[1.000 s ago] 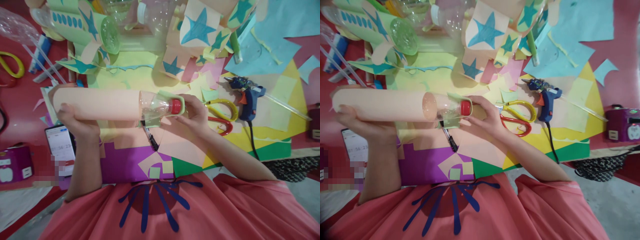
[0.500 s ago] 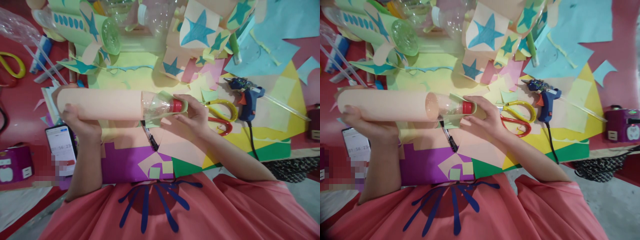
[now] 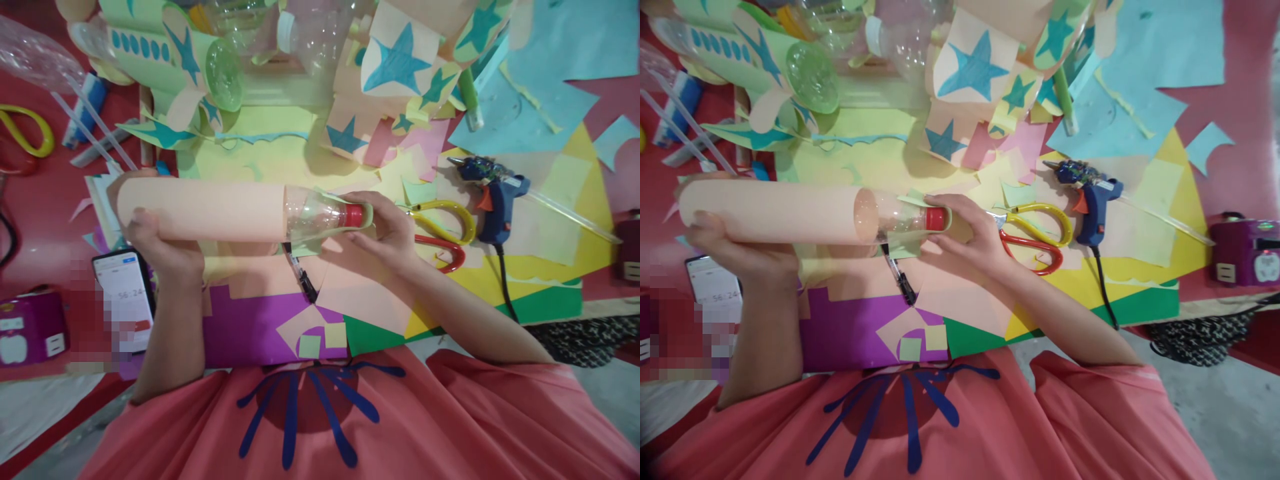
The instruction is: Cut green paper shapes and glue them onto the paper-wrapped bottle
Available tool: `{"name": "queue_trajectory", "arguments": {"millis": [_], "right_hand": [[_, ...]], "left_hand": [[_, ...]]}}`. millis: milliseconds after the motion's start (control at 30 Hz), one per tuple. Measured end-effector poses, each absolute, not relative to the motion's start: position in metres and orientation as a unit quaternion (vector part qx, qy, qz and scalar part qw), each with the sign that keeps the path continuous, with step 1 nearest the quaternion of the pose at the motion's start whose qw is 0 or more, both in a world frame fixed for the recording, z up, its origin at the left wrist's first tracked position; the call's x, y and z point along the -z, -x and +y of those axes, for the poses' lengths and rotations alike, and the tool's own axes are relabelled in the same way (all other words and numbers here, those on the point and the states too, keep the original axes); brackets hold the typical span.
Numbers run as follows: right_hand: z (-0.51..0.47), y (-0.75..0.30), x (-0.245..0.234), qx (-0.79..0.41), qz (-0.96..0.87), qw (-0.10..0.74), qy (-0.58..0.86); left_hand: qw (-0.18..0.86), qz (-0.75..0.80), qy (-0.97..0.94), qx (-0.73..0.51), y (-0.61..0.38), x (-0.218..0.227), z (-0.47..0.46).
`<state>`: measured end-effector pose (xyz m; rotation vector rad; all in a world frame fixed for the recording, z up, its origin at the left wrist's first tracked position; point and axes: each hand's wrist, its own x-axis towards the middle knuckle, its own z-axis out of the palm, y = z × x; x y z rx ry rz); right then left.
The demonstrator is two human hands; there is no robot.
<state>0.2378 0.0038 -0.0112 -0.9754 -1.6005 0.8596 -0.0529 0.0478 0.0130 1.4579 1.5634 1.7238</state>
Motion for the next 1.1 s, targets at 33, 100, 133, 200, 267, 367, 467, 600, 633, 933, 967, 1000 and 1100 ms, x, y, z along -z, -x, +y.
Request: {"name": "queue_trajectory", "arguments": {"millis": [33, 100, 133, 200, 267, 367, 467, 600, 633, 933, 967, 1000, 1100], "right_hand": [[0.004, -0.238, 0.011, -0.357, -0.666, 0.515, 0.405], [0.004, -0.238, 0.011, -0.353, -0.667, 0.516, 0.405], [0.003, -0.238, 0.011, -0.35, -0.667, 0.517, 0.407], [0.003, -0.238, 0.01, -0.348, -0.665, 0.517, 0.411], [0.002, -0.238, 0.01, -0.347, -0.664, 0.514, 0.418], [0.002, -0.238, 0.01, -0.34, -0.667, 0.51, 0.423], [0.002, -0.238, 0.01, -0.321, -0.676, 0.516, 0.417], [0.003, -0.238, 0.009, -0.313, -0.685, 0.494, 0.435], [0.003, -0.238, 0.009, -0.318, -0.682, 0.488, 0.442], [0.005, -0.239, 0.012, -0.339, -0.668, 0.499, 0.435], [0.005, -0.238, 0.011, -0.332, -0.672, 0.503, 0.43], [0.005, -0.238, 0.011, -0.327, -0.675, 0.506, 0.426], [0.004, -0.239, 0.01, -0.325, -0.686, 0.496, 0.422]], "left_hand": [[0.193, 0.575, -0.539, -0.585, 0.052, -0.017, 0.046], [0.192, 0.617, -0.568, -0.51, 0.049, -0.026, 0.043], [0.199, 0.636, -0.573, -0.477, 0.047, -0.03, 0.042], [0.215, 0.65, -0.571, -0.453, 0.044, -0.039, 0.038], [0.227, 0.654, -0.568, -0.444, 0.046, -0.042, 0.035], [0.218, 0.645, -0.597, -0.424, 0.06, -0.03, 0.038], [0.148, 0.557, -0.676, -0.459, 0.081, -0.006, 0.048], [0.027, 0.508, -0.692, -0.512, 0.085, -0.001, 0.05], [0.006, 0.5, -0.703, -0.506, 0.08, -0.01, 0.047], [0.125, 0.453, -0.882, -0.022, 0.013, -0.107, 0.038], [0.148, 0.445, -0.883, 0.022, 0.006, -0.107, 0.043], [0.157, 0.431, -0.888, 0.038, -0.001, -0.105, 0.046], [0.162, 0.432, -0.884, 0.08, -0.019, -0.099, 0.052]]}}
